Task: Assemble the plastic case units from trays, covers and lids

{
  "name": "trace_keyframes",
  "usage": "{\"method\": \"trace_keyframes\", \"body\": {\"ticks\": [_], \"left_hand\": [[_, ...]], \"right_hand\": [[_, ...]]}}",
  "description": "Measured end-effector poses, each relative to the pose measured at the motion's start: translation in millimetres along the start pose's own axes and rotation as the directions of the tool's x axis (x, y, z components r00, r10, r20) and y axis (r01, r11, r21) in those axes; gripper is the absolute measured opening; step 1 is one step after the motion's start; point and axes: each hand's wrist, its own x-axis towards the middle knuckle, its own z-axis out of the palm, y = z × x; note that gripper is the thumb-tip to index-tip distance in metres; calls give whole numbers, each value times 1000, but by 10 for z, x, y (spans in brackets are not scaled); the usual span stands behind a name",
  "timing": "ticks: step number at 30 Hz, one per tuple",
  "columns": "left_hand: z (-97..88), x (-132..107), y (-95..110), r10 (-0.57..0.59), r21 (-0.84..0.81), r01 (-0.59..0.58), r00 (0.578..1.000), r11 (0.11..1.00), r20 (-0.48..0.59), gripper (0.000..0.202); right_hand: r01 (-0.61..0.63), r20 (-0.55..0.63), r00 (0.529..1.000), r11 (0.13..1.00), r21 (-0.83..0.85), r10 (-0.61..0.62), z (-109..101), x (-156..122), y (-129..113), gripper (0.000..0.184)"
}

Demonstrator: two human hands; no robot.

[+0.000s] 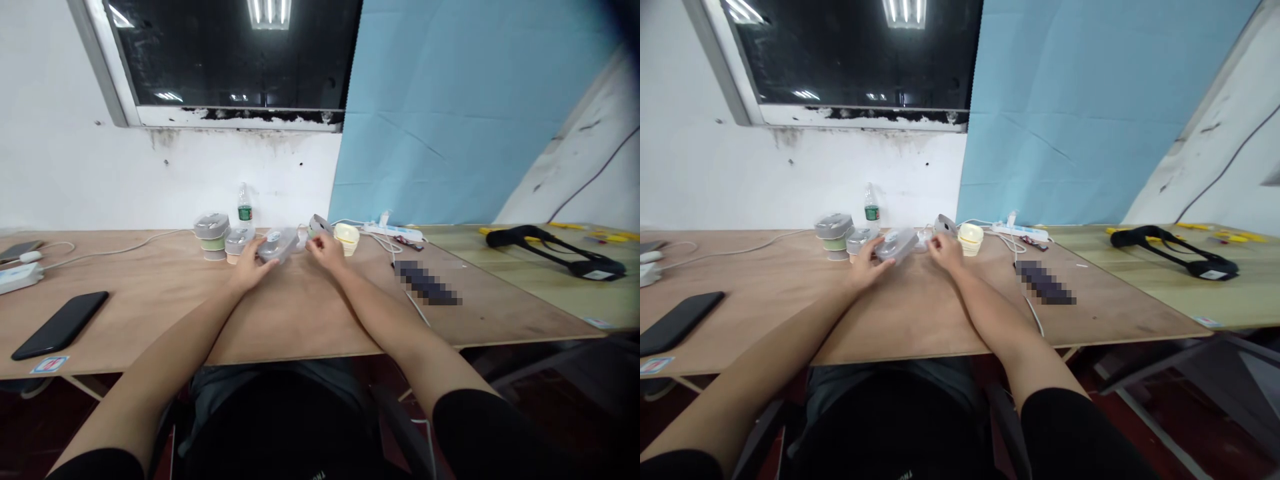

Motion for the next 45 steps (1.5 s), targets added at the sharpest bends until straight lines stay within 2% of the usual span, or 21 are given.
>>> {"method": "trace_keyframes", "body": {"ticks": [2,3,5,8,11,14,16,19,23,28,34,39,45], "left_hand": [[16,17,-25,-51,-80,47,997,996,-51,69],[26,26,-42,-79,-132,71,995,989,-56,69],[45,44,-80,-129,-229,113,990,967,-53,70],[53,66,-130,-195,-291,164,977,943,-82,79],[39,73,-141,-198,-252,162,972,954,-126,83],[24,80,-112,-150,-209,112,973,972,-178,74],[17,97,-93,-124,-218,74,966,973,-226,70],[9,130,-99,-134,-283,52,951,958,-280,68],[22,131,-145,-159,-341,63,953,938,-260,69],[92,76,-140,-82,-245,33,977,969,-194,71],[82,44,-66,-96,-97,77,973,992,-210,74],[55,36,-81,-89,-57,80,979,995,-183,74],[48,-4,-29,-13,-9,13,999,1000,-46,74]], "right_hand": [[154,165,972,984,90,-168,134,-57,-261,29],[188,219,952,973,130,-214,195,-85,-384,32],[183,238,946,968,170,-220,295,-134,-597,34],[143,222,957,968,204,-188,374,-186,-796,27],[124,231,955,955,269,-189,392,-218,-866,22],[49,223,966,935,351,-134,395,-235,-881,23],[12,225,968,921,390,-108,399,-241,-885,24],[19,207,972,913,408,-113,401,-245,-885,24],[93,121,982,931,353,-144,387,-240,-871,22],[147,74,982,953,264,-172,364,-211,-825,21],[-5,-16,1000,981,194,8,372,-128,-583,25],[-102,-132,984,984,149,122,276,-4,-248,33],[-124,-313,937,986,116,154,91,122,63,38]]}}
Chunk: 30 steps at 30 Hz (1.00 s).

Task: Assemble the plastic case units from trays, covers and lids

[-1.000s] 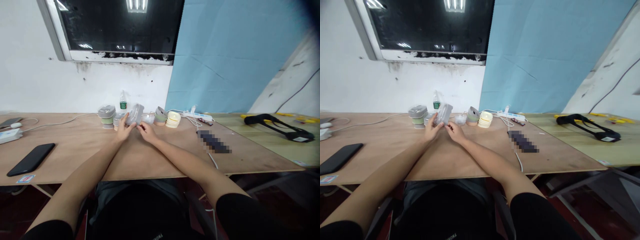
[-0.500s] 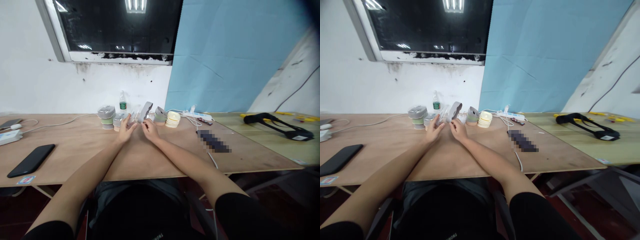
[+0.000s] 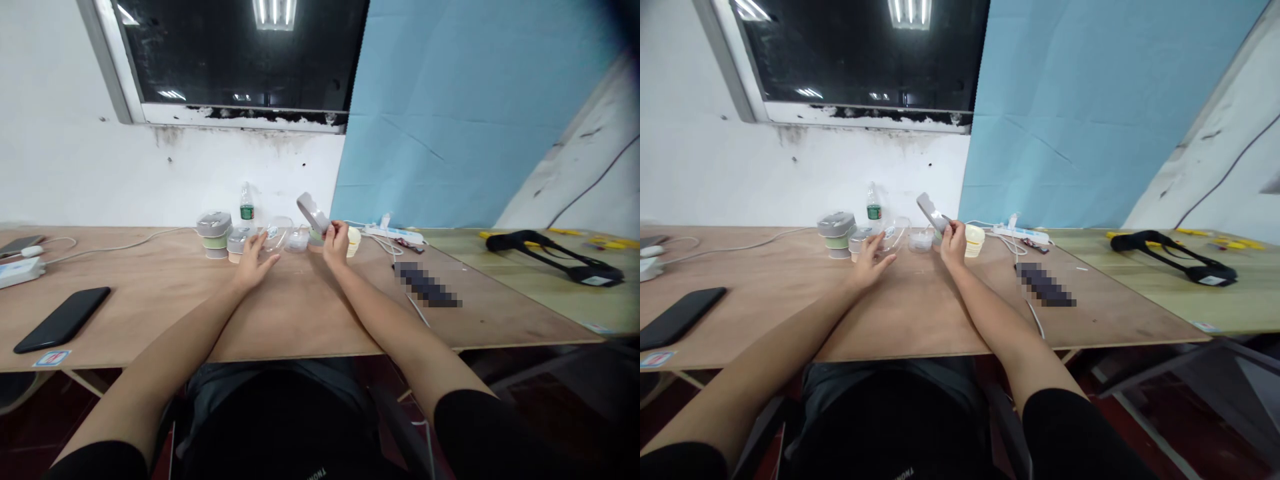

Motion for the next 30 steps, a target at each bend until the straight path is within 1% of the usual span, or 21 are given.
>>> {"method": "trace_keyframes", "body": {"ticks": [3,6,10,16,20,26,30], "left_hand": [[-29,-28,64,23,40,-25,997,999,68,73],[-59,-42,117,53,83,-61,993,995,103,74],[-78,-40,156,98,126,-115,986,985,137,71],[-77,-40,178,137,149,-164,975,975,174,69],[-84,-43,174,138,157,-168,972,973,188,69],[-73,-42,163,138,165,-170,972,971,191,70],[-59,-46,166,152,159,-187,966,969,210,69]], "right_hand": [[23,-38,999,999,-33,-24,-29,49,89,34],[37,-52,998,996,-80,-41,-40,64,157,27],[15,-28,999,993,-117,-18,-42,69,250,17],[41,43,998,987,-152,-35,-10,81,400,25],[14,71,997,988,-155,-3,4,72,475,30],[49,135,990,988,-146,-29,-13,51,477,41],[51,141,989,990,-129,-33,-12,43,460,48]]}}
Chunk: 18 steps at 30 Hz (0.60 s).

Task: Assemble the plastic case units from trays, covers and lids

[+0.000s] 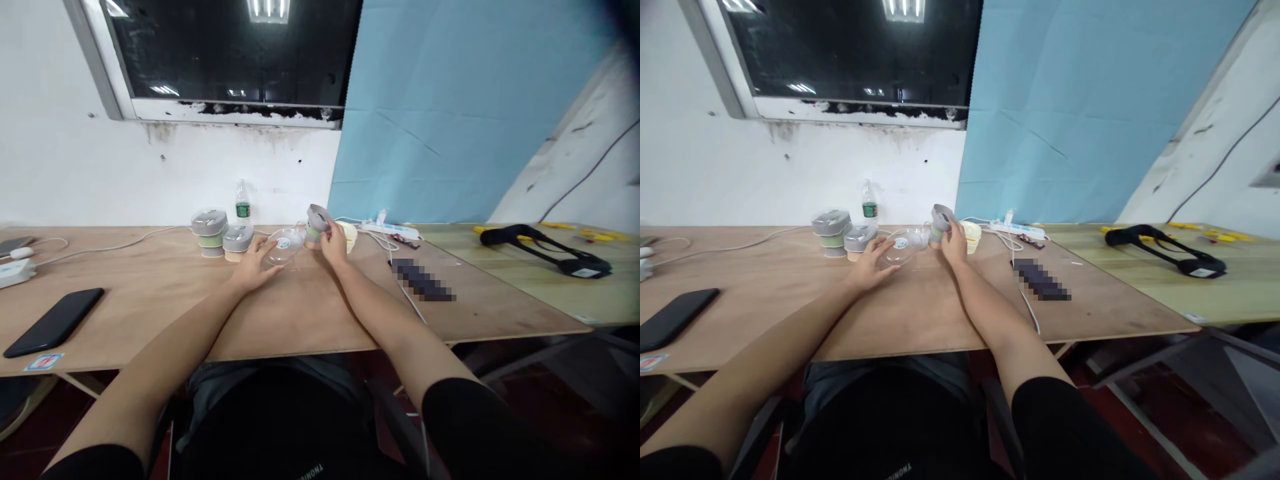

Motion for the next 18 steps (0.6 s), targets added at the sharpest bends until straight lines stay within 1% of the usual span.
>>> {"method": "trace_keyframes", "body": {"ticks": [7,13,18], "left_hand": [[7,3,-18,-12,-9,12,1000,1000,-2,68],[18,-3,-41,17,-4,-17,1000,1000,-4,68],[11,-8,-43,5,-9,-5,1000,1000,3,67]], "right_hand": [[-28,-6,1000,999,35,29,46,11,58,51],[-131,-11,991,989,73,132,94,70,170,50],[-115,-16,993,989,94,117,86,77,187,46]]}}
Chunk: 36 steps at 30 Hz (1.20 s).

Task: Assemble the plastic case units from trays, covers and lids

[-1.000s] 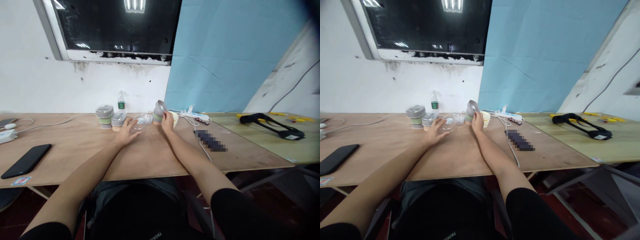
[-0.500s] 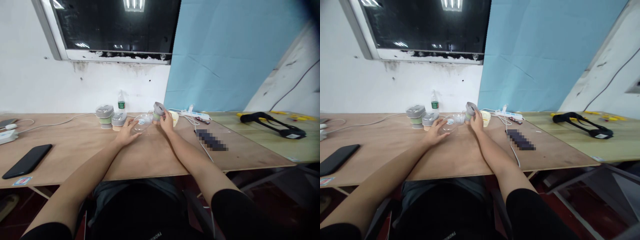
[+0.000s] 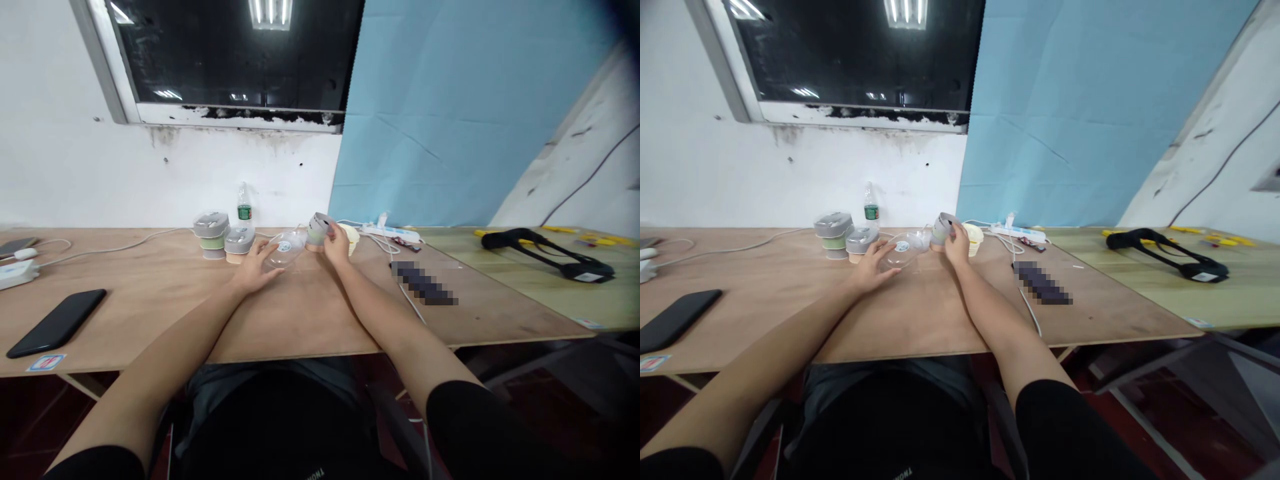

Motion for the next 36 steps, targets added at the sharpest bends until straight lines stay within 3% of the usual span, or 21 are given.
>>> {"method": "trace_keyframes", "body": {"ticks": [5,9,11,13,16,20,24,28,32,36], "left_hand": [[2,4,14,-22,-4,22,1000,1000,-10,67],[11,9,10,-79,-5,79,993,997,-93,68],[20,13,-10,-119,-12,119,978,993,-173,69],[29,20,-32,-147,-32,144,961,989,-236,69],[33,30,-38,-144,-90,127,966,988,-215,65],[26,33,40,-90,-168,69,989,983,-117,59],[31,29,125,-52,-244,46,999,969,-15,58],[55,17,111,-36,-294,59,996,954,82,62],[54,11,57,-61,-204,75,995,976,76,65],[16,11,65,-25,-103,30,998,994,49,62]], "right_hand": [[98,-35,994,993,-68,-100,-77,-70,-201,35],[202,102,975,979,-22,-199,-83,-225,-572,23],[257,239,936,966,37,-258,-23,-354,-797,20],[301,387,863,946,120,-324,78,-505,-1020,18],[342,478,784,918,200,-396,251,-714,-1292,29],[385,419,791,895,227,-447,355,-831,-1423,30],[404,382,786,872,277,-486,265,-800,-1370,22],[371,332,828,886,278,-451,196,-760,-1361,23],[331,265,884,916,226,-385,241,-688,-1313,25],[312,217,916,939,145,-338,270,-528,-1066,28]]}}
